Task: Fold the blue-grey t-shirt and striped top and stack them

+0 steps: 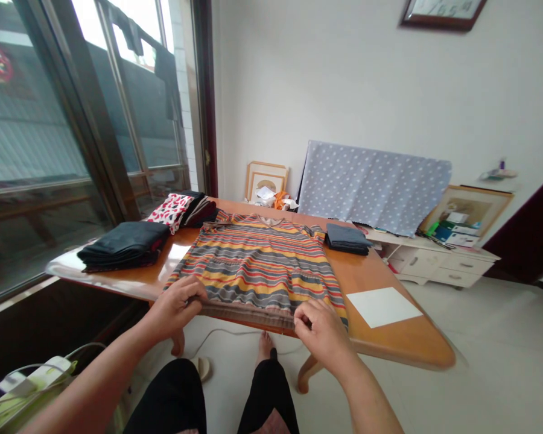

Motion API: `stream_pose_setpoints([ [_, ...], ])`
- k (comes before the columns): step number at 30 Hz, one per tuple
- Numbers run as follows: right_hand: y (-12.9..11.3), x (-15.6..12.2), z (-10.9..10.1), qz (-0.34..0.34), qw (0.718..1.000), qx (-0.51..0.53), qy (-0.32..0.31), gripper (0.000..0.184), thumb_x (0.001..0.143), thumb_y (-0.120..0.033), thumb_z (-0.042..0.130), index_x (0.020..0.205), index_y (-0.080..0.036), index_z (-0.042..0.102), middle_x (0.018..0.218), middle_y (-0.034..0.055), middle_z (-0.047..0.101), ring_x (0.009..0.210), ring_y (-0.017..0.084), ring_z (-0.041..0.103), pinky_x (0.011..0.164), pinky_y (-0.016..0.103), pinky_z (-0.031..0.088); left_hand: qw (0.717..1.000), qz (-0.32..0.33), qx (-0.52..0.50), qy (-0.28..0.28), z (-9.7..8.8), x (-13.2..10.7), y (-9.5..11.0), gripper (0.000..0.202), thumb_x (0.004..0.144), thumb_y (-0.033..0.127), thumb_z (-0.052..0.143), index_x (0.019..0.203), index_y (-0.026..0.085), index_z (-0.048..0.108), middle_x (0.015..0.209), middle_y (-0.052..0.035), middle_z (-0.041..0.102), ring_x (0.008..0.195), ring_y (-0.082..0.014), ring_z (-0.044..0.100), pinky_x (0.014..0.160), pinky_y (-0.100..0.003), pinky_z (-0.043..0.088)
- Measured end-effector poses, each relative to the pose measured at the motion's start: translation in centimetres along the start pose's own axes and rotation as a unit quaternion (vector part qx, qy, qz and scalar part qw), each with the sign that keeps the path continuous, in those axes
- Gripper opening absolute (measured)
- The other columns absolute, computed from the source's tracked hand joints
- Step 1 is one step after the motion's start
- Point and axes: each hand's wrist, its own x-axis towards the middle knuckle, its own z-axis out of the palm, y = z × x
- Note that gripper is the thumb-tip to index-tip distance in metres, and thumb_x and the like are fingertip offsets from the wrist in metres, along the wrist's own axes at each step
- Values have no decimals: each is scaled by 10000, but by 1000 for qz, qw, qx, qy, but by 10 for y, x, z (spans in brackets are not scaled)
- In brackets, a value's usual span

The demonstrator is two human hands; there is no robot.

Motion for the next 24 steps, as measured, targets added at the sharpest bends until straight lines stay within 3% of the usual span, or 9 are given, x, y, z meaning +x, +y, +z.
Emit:
stream_pose_setpoints([
  [4, -1, -3, 4, 11, 997, 7, -70, 123, 861, -280, 586, 770, -257, 665, 819, -3, 674, 835, 198, 603, 762, 309, 412, 998, -30, -13, -62, -5, -10, -4, 122, 776, 179, 554, 758, 225, 666, 838, -33, 632, 839, -205, 587, 762, -307, 454],
  [6, 1, -2, 6, 18, 996, 22, -80, 147, 875, -313, 582, 783, -262, 685, 829, -1, 685, 843, 198, 615, 764, 307, 422, 996, -41, -39, -62, -3, -13, -8, 125, 819, 235, 562, 779, 225, 680, 849, -33, 646, 841, -205, 593, 775, -309, 459],
  [8, 4, -1, 6, 25, 997, 44, -65, 189, 905, -346, 549, 820, -265, 697, 862, 6, 702, 862, 201, 629, 780, 308, 437, 995, -66, -77, -17, -3, -13, -15, 182, 877, 308, 536, 820, 219, 684, 856, -35, 660, 841, -203, 599, 790, -313, 465],
  [12, 18, 1, 5, 60, 995, 74, -10, 279, 947, -452, 489, 903, -275, 700, 933, 19, 730, 876, 218, 653, 776, 314, 469, 958, -195, -131, 167, -12, -16, -39, 282, 911, 428, 499, 892, 196, 657, 826, -31, 670, 790, -199, 608, 711, -291, 464],
  [15, 33, 2, 6, 84, 994, 74, 6, 298, 937, -499, 491, 931, -290, 704, 941, 13, 747, 867, 226, 673, 762, 312, 488, 920, -303, -57, 241, -24, -27, -58, 312, 904, 475, 494, 896, 198, 637, 802, -24, 668, 767, -200, 611, 658, -273, 431],
  [17, 42, 4, 8, 94, 993, 65, 9, 312, 924, -521, 500, 952, -294, 712, 959, 17, 758, 887, 238, 685, 760, 313, 497, 907, -363, 16, 211, -30, -35, -63, 367, 902, 542, 481, 865, 210, 634, 779, -22, 665, 746, -198, 607, 629, -264, 397],
  [19, 48, 7, 11, 101, 994, 51, 13, 336, 913, -544, 501, 963, -293, 720, 977, 26, 765, 911, 252, 692, 755, 318, 502, 902, -402, 59, 146, -30, -41, -61, 442, 882, 636, 480, 841, 223, 631, 761, -20, 665, 718, -197, 602, 597, -260, 358],
  [22, 54, 12, 19, 104, 994, 33, 18, 372, 907, -568, 487, 962, -288, 725, 975, 38, 767, 902, 260, 699, 743, 326, 503, 904, -413, 91, 67, -22, -44, -51, 477, 815, 708, 540, 836, 237, 614, 764, -14, 671, 707, -196, 600, 573, -263, 305],
  [24, 58, 15, 25, 104, 994, 31, 10, 392, 905, -578, 475, 965, -281, 725, 955, 44, 764, 874, 257, 699, 735, 332, 503, 906, -407, 108, 46, -16, -43, -47, 390, 814, 633, 584, 835, 244, 600, 780, -7, 673, 716, -191, 599, 569, -266, 282],
])
